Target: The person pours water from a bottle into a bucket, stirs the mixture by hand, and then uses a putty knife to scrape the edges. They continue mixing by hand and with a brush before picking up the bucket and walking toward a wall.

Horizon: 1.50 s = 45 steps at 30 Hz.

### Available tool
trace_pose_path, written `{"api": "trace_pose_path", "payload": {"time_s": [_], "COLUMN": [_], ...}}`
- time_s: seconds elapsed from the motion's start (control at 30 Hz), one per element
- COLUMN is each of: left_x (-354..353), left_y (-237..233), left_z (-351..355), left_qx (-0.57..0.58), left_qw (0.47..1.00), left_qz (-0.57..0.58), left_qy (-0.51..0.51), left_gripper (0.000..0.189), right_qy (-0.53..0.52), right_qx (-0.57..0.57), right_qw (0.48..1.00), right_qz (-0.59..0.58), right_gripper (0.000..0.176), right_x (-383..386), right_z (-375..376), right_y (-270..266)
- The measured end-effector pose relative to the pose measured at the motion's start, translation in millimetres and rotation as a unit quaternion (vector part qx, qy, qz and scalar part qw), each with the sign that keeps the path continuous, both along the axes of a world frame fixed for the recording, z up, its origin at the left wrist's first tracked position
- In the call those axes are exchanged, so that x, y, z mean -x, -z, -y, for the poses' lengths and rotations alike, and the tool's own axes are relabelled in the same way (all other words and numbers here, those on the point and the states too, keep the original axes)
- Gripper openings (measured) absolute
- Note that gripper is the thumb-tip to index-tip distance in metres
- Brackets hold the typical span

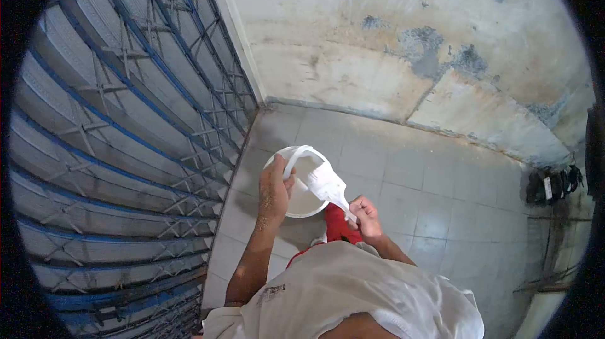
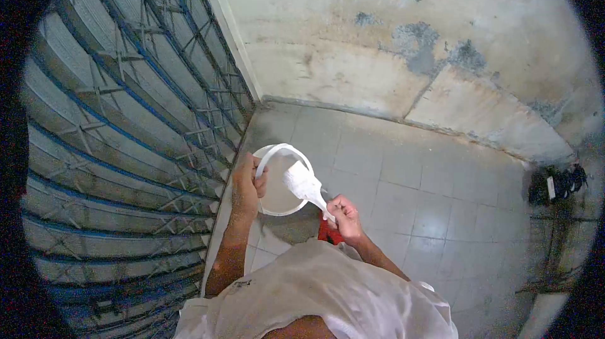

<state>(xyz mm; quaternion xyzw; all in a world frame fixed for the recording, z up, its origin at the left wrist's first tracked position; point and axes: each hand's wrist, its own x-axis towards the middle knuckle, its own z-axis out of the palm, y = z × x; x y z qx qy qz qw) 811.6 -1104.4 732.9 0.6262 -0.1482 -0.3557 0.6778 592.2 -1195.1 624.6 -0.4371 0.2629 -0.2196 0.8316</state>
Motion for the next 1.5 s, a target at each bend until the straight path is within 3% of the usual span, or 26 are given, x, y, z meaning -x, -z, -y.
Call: {"api": "trace_pose_path", "payload": {"time_s": [0.2,0.33,0.4,0.53,0.63,0.7,0.83,0.93,1.0,1.1,1.3,1.5], "left_x": [-74,-119,-142,-194,-224,-252,-318,-366,-397,-438,-499,-550], "left_y": [-12,-27,-29,-27,-21,-14,8,15,13,13,14,5], "left_z": [52,90,102,128,144,153,160,164,168,173,200,214], "left_qx": [0.025,0.003,-0.011,-0.018,-0.028,-0.032,-0.012,-0.001,0.007,-0.036,0.009,-0.041], "left_qw": [0.999,0.996,0.994,0.992,0.993,0.994,0.997,0.999,0.999,0.998,0.998,0.989], "left_qz": [-0.01,0.013,0.034,0.048,0.038,0.036,0.004,-0.022,-0.041,-0.009,-0.033,-0.029], "left_qy": [-0.038,-0.083,-0.1,-0.113,-0.112,-0.102,-0.077,-0.05,-0.032,0.052,0.06,0.138], "left_gripper": [0.05,0.049,0.049,0.049,0.049,0.05,0.051,0.052,0.052,0.054,0.054,0.05], "right_qy": [-0.063,-0.079,-0.132,-0.142,-0.137,-0.131,-0.118,-0.06,-0.043,-0.044,-0.055,-0.084], "right_qx": [0.135,0.138,0.176,0.132,0.222,0.079,0.141,0.068,0.012,-0.065,-0.094,-0.169], "right_qw": [0.989,0.987,0.974,0.98,0.964,0.986,0.981,0.996,0.991,0.989,0.988,0.98], "right_qz": [0.001,0.025,-0.05,-0.051,-0.055,-0.059,-0.064,-0.022,-0.129,-0.124,-0.113,-0.068], "right_gripper": [0.006,0.009,0.014,0.017,0.018,0.017,0.014,0.014,0.014,0.014,0.013,0.012], "right_x": [-92,-159,-185,-237,-264,-287,-338,-380,-407,-441,-499,-535], "right_z": [80,138,162,193,203,209,207,196,191,185,173,179], "right_y": [0,-10,-10,-20,-9,-11,1,-11,-19,-16,-22,-19]}}
